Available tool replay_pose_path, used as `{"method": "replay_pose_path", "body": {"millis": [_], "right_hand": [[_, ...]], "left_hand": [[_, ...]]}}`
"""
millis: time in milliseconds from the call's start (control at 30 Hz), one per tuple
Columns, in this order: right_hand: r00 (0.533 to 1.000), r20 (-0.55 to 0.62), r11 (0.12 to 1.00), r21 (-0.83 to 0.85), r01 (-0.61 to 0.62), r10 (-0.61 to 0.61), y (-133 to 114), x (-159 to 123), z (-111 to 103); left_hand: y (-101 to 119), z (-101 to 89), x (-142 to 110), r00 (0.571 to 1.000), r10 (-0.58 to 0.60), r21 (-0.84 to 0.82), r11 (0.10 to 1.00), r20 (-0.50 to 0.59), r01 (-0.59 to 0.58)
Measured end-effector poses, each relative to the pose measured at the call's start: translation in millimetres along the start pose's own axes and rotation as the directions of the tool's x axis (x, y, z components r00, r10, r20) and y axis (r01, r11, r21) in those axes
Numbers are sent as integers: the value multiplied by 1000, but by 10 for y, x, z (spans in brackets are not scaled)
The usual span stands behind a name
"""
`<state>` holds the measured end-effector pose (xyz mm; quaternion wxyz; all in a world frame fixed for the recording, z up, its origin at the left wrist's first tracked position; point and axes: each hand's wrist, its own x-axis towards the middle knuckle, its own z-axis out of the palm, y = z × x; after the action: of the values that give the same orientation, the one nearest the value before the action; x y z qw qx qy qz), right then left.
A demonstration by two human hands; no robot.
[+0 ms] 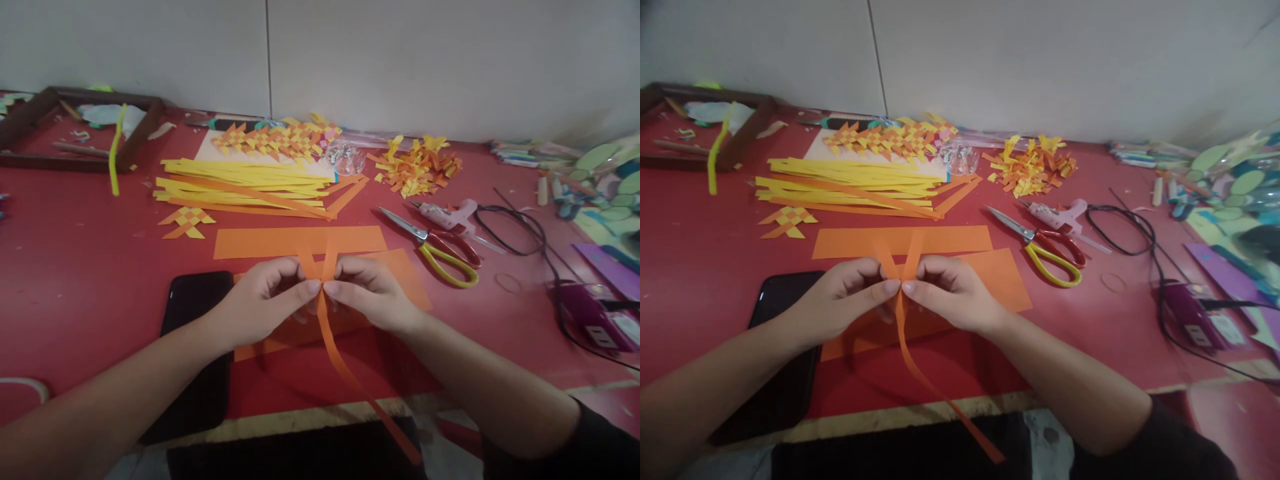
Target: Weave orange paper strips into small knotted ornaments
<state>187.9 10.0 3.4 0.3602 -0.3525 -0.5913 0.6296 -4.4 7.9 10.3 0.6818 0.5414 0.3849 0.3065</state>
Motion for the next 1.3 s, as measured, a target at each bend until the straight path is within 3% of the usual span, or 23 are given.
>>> {"method": "replay_pose_path", "body": {"millis": [267, 433, 567, 700, 833, 1200, 1300], "right_hand": [[993, -54, 994, -25, 104, -105, 25, 11, 13], [993, -88, 997, 7, 76, -75, 37, 7, 4], [993, -115, 994, 108, -9, 21, 61, -6, 5], [995, -52, 983, 166, -73, 83, 72, -24, 1], [999, -2, 987, 152, -48, 49, 42, -25, -1], [994, -104, 997, 74, 34, -27, 54, 2, 3], [993, -117, 997, 72, 20, -12, 56, -1, -2]], "left_hand": [[-36, -18, 1, 999, -36, -67, 997, -27, 34], [-40, -19, 2, 999, -42, -106, 993, 32, 45], [-21, -8, -5, 995, -38, -117, 992, 92, 49], [-29, -15, -4, 997, -32, -99, 994, 75, 40], [-40, -21, 4, 998, 6, -87, 996, 56, -1], [-49, -20, 18, 999, -23, -170, 985, -34, 17], [-42, -27, 9, 999, -31, -157, 987, 10, 32]]}}
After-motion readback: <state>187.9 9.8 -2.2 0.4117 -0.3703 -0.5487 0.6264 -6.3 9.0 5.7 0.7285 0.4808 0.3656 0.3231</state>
